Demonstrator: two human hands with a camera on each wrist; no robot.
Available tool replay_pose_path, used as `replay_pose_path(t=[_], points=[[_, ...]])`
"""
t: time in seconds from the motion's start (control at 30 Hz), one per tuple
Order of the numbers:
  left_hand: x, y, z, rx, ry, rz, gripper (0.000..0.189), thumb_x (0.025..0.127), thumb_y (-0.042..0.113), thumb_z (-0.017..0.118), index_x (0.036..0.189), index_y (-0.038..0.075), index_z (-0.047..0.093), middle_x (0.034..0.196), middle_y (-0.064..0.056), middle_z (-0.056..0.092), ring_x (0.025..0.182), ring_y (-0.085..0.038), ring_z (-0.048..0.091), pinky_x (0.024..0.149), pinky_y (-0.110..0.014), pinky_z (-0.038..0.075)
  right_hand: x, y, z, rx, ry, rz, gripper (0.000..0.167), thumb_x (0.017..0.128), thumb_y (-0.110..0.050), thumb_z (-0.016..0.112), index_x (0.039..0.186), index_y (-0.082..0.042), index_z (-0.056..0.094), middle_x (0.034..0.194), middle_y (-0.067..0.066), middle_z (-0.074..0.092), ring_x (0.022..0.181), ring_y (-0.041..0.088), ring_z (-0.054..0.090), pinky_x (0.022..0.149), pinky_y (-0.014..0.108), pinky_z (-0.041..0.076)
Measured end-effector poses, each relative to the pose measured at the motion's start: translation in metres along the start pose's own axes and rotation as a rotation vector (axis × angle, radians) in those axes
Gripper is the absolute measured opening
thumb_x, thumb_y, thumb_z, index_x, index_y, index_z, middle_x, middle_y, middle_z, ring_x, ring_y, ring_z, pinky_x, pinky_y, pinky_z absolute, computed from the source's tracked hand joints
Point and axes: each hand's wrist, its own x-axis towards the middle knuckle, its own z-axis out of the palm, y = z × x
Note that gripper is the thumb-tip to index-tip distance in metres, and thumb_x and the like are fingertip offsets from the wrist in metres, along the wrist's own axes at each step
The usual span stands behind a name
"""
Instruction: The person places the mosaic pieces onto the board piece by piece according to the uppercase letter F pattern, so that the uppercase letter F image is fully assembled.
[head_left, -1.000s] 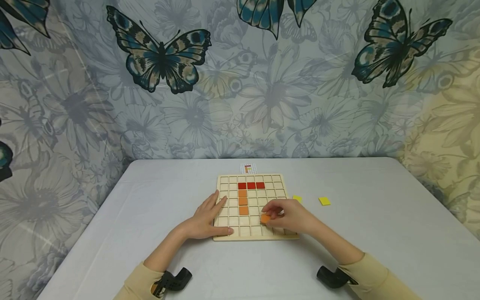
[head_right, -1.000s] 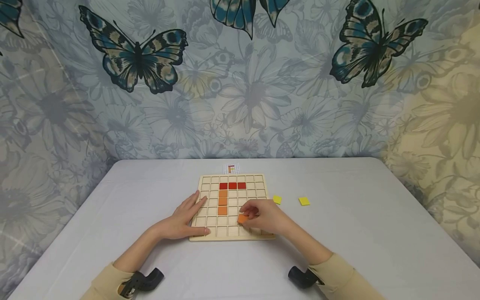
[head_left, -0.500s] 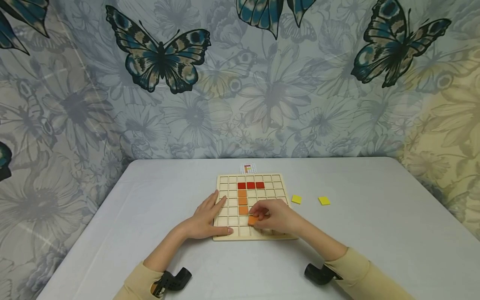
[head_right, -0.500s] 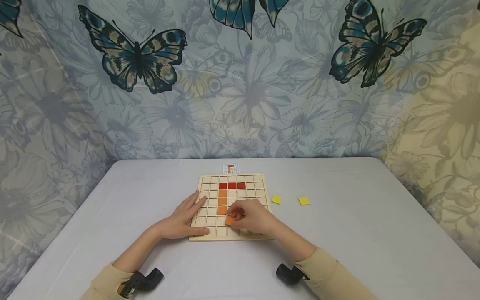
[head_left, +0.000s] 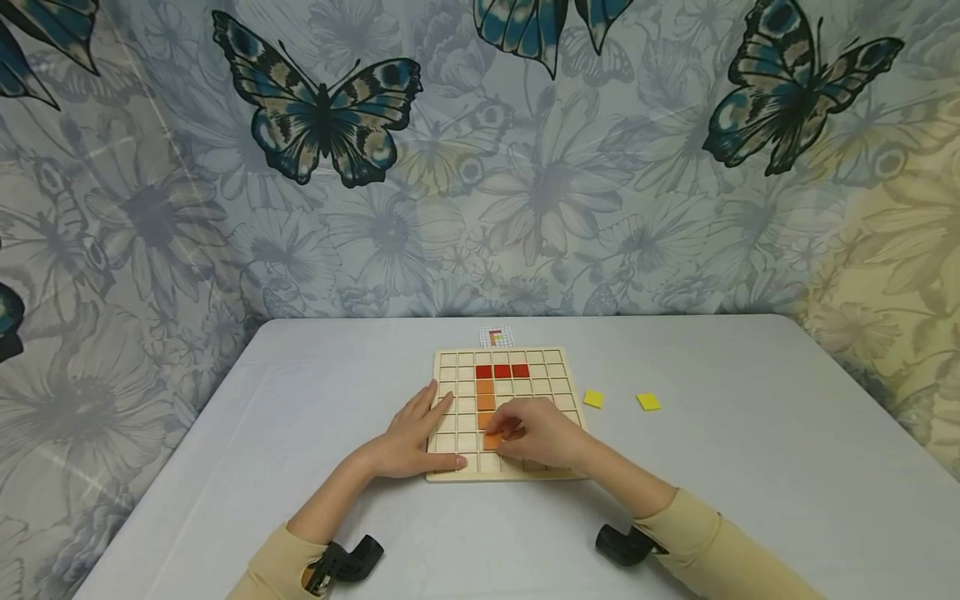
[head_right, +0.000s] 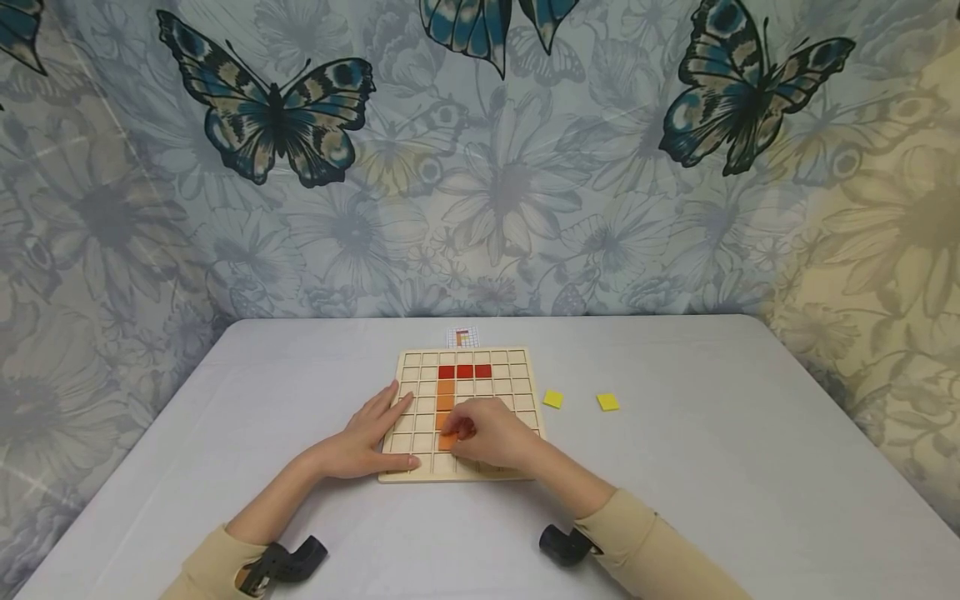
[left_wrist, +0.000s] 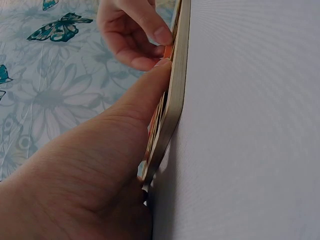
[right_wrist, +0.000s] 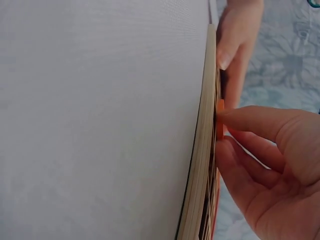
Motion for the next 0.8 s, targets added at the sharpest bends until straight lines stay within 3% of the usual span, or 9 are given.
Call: replay_pose_path(t=[0.3,0.8], points=[[-0.001,0.0,0.0,-0.001,0.003,0.01,0.101,0.086,0.056,0.067,0.157,0.008,0.014,0.162,-0.018,-0.007,0.147,-0.035,-0.007,0.113,-0.061,0.004,0.003,-0.001,0.002,-0.013,0.005,-0.017,0.018,0.081,-0.003,0.078,0.097,-0.007,0.072,0.091,-0.001,0.069,0.081,0.013,0.063,0.075,0.025,0.052],[0.0,-0.001,0.001,-0.002,0.004,0.002,0.101,0.085,0.056,0.068,0.157,0.009,0.015,0.162,-0.018,-0.007,0.148,-0.034,-0.007,0.113,-0.059,0.005,-0.01,0.007,-0.007,0.018,0.035,0.059,0.013,0.084,-0.006,0.075,0.095,-0.012,0.072,0.088,-0.008,0.067,0.08,0.009,0.059,0.075,0.025,0.053]])
